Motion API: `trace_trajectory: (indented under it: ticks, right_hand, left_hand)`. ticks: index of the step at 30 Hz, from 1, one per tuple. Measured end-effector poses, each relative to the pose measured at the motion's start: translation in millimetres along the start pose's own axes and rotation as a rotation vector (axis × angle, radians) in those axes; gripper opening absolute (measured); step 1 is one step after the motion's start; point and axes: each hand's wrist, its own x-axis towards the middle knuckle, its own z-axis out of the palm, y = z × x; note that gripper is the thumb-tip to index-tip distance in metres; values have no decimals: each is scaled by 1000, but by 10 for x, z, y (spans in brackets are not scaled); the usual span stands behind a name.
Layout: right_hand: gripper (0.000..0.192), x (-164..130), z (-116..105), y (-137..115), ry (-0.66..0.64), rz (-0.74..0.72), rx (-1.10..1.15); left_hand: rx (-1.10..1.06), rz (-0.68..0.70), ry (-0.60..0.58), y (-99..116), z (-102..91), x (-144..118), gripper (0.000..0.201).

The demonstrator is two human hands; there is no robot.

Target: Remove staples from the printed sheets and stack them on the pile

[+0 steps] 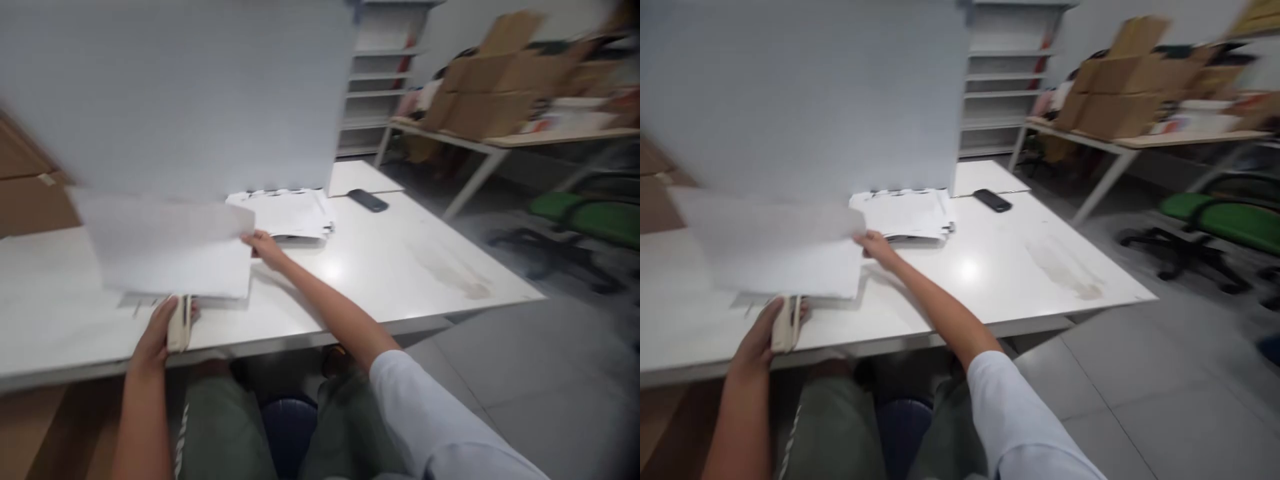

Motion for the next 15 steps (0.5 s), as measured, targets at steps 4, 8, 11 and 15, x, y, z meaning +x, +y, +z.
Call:
trace_trajectory:
  ticks: [4, 8, 11, 15]
  right_hand:
    - [38, -30, -105, 106, 3, -7, -2]
    - [40, -34, -219, 202, -51, -58, 32]
    - [37, -61, -265, 200, -70, -94, 36]
    - [35, -88, -271, 166, -81, -116, 61]
  left_hand:
    - [-103, -75, -98, -53, 11, -51, 20]
    - [-142, -62, -219, -122, -35, -27, 29]
    - [-164, -48, -270, -154, -56, -33, 33]
    - [-160, -26, -290, -170, -67, -35, 36]
